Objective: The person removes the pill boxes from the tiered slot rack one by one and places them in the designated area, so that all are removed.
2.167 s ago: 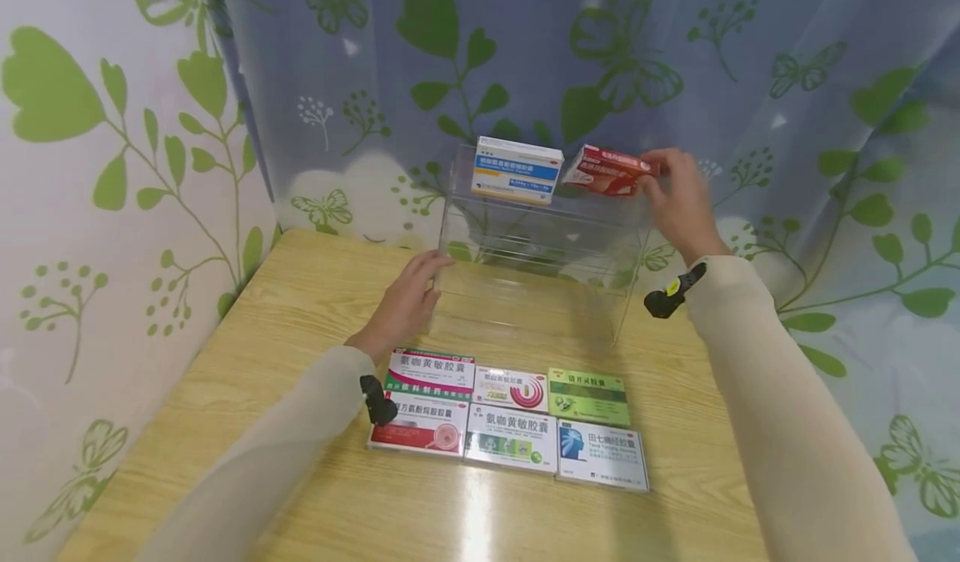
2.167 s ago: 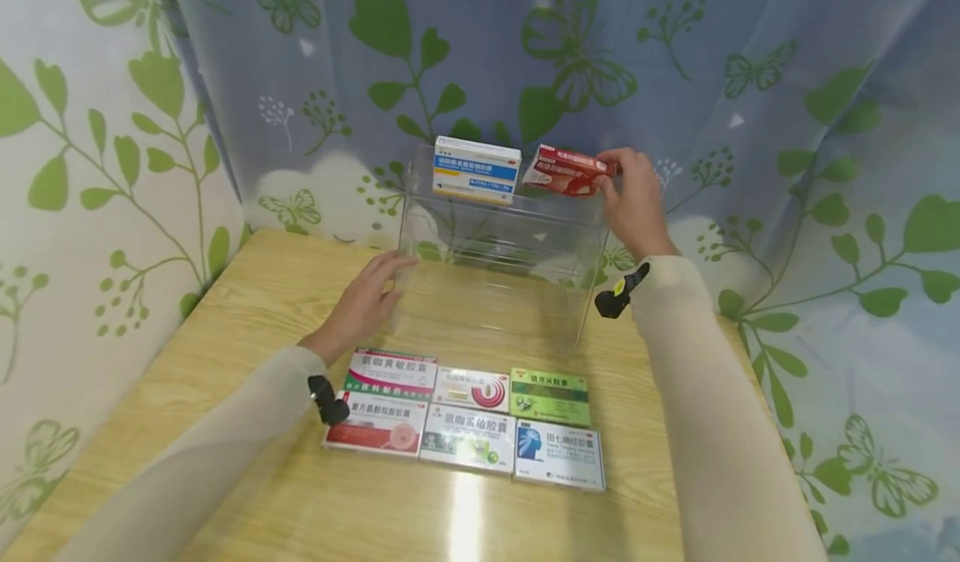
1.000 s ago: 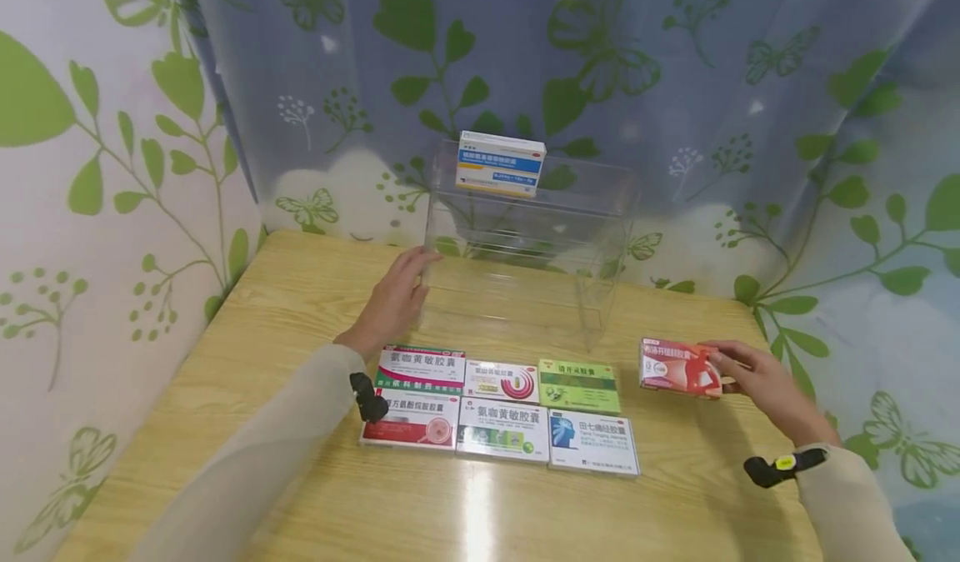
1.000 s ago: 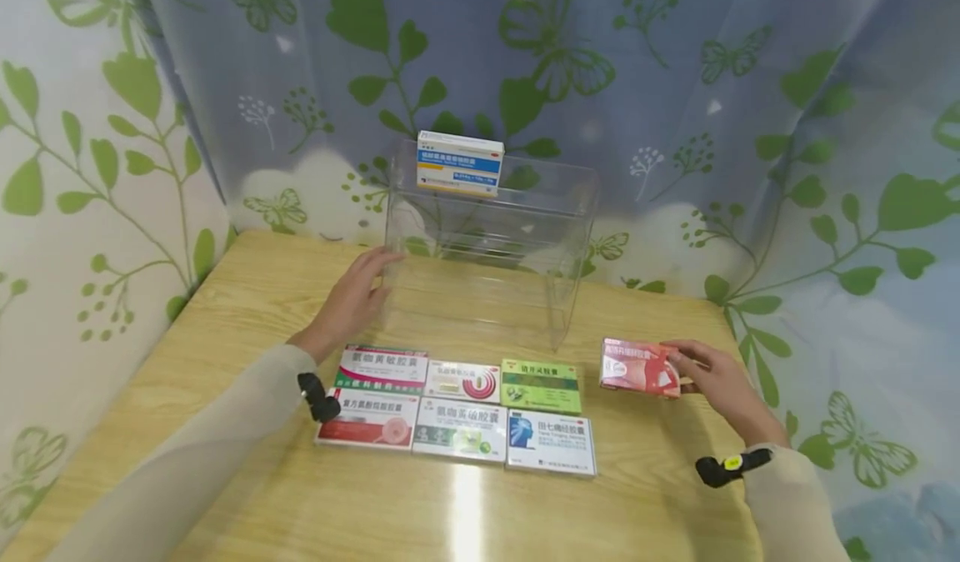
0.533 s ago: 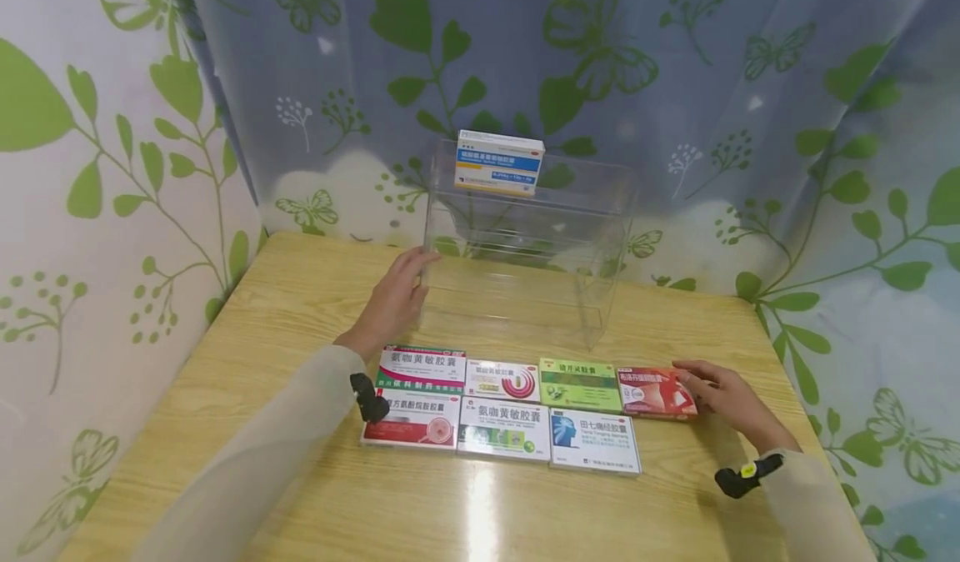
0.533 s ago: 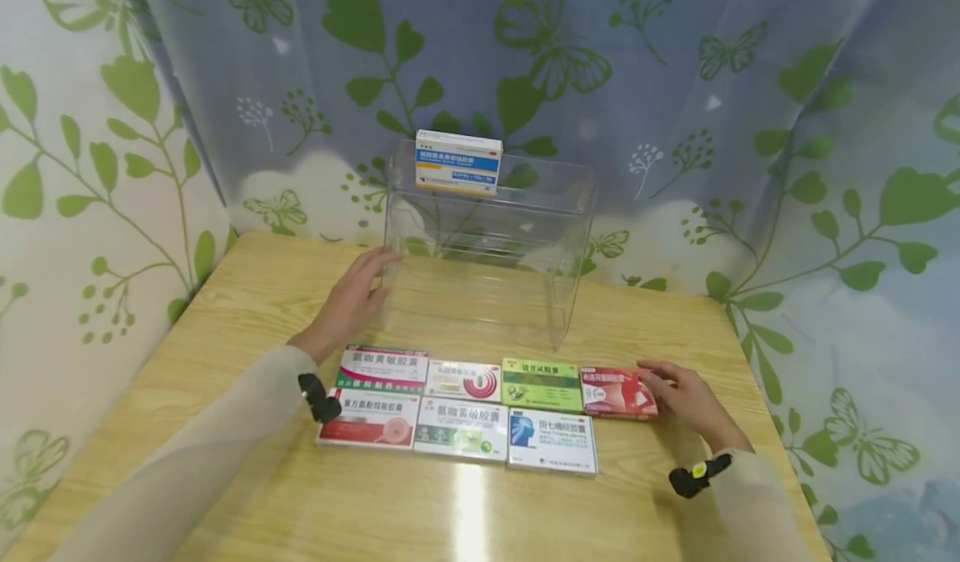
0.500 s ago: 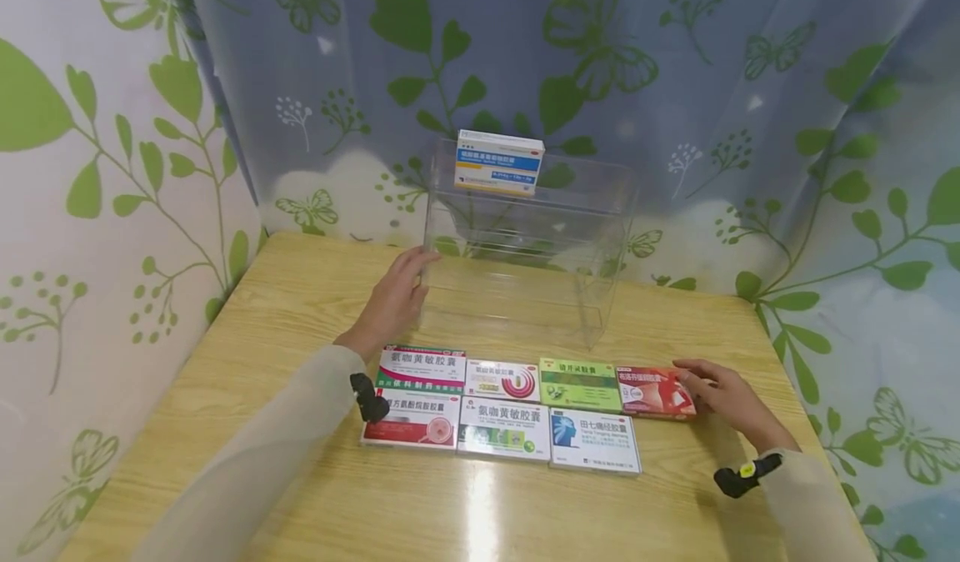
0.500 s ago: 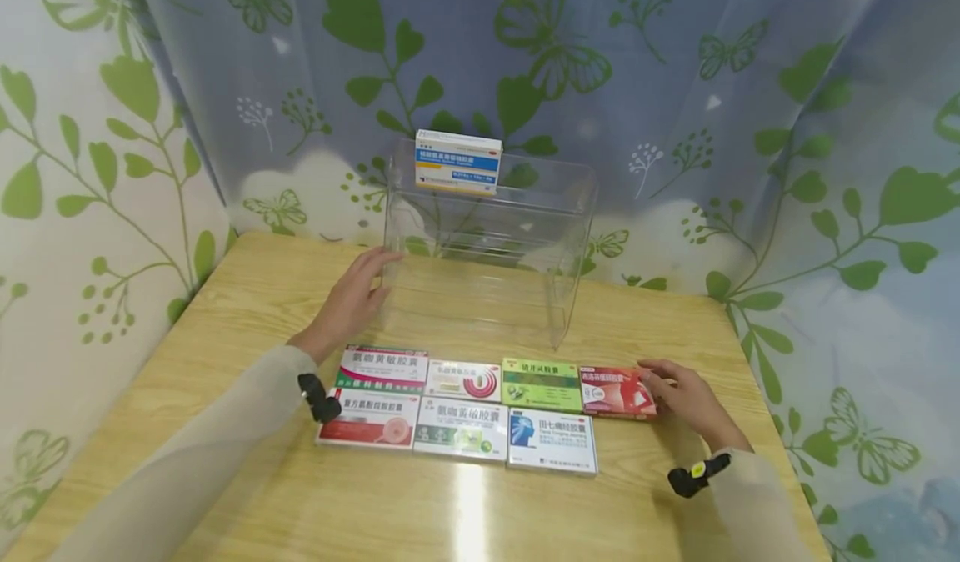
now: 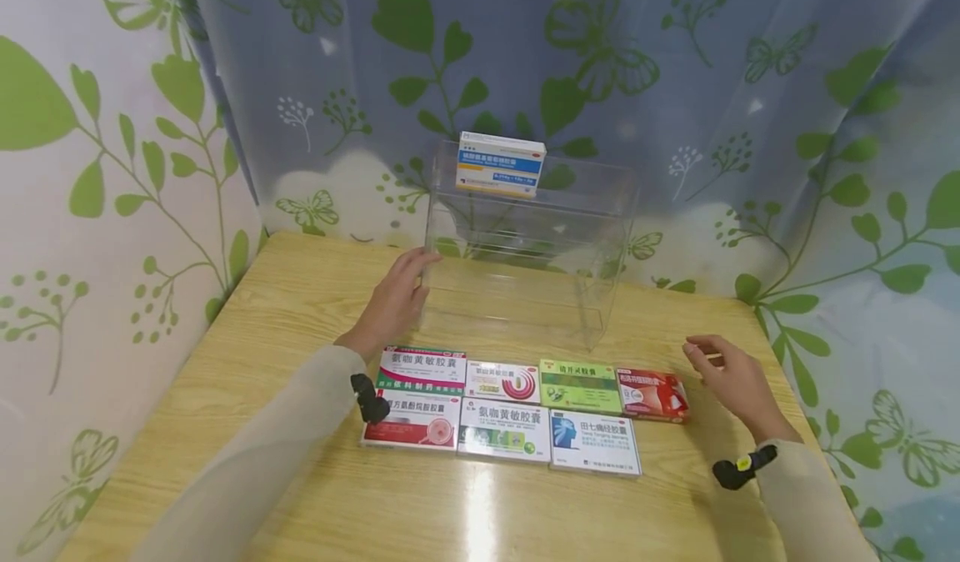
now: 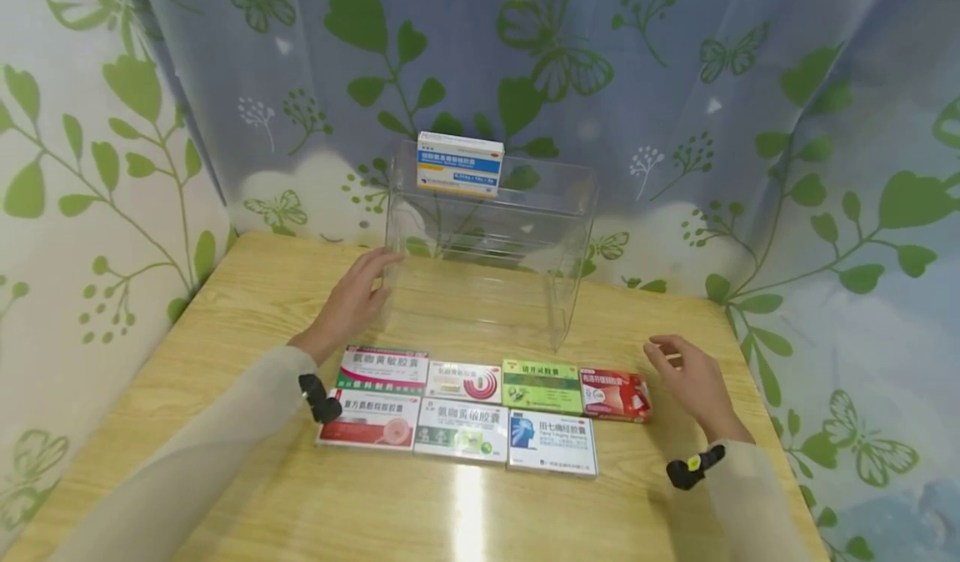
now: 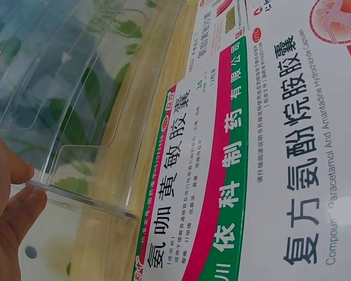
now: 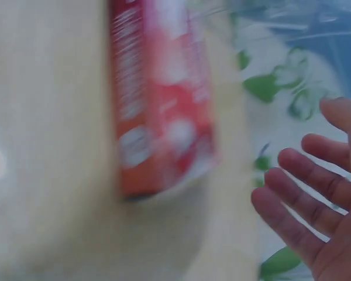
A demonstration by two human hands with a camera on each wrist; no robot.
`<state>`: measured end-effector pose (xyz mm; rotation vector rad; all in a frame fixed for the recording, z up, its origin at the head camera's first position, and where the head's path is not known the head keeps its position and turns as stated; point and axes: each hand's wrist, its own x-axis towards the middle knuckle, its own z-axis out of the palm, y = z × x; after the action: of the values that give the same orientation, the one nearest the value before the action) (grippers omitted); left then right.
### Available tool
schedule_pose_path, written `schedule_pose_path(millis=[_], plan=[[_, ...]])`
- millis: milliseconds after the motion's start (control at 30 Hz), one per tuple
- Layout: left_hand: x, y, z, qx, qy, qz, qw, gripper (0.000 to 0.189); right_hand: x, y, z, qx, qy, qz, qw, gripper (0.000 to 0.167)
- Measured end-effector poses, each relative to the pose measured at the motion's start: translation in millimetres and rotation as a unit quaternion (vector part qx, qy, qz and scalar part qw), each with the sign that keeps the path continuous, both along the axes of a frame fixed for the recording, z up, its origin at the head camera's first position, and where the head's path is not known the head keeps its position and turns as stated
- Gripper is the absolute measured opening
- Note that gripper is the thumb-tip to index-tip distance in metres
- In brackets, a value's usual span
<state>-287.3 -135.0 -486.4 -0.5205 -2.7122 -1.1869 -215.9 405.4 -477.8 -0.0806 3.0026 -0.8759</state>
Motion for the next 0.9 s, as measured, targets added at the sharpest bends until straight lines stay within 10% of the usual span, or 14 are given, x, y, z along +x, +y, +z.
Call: schedule_pose_path(millis=[333, 900], plan=[[0.6, -0.2, 1.1, -0.009, -0.003, 0.003, 1.0, 0.054, -40.0, -40, 64.0, -0.039, 0.127, -0.006, 0.9911, 0.055], [0.0, -0.9, -0.8, 0.003, -0.009, -0.007, 0.9999, 0.053, -109.6, -142, 144.2, -0.12, 0.205, 0.069, 0.9688, 0.053]])
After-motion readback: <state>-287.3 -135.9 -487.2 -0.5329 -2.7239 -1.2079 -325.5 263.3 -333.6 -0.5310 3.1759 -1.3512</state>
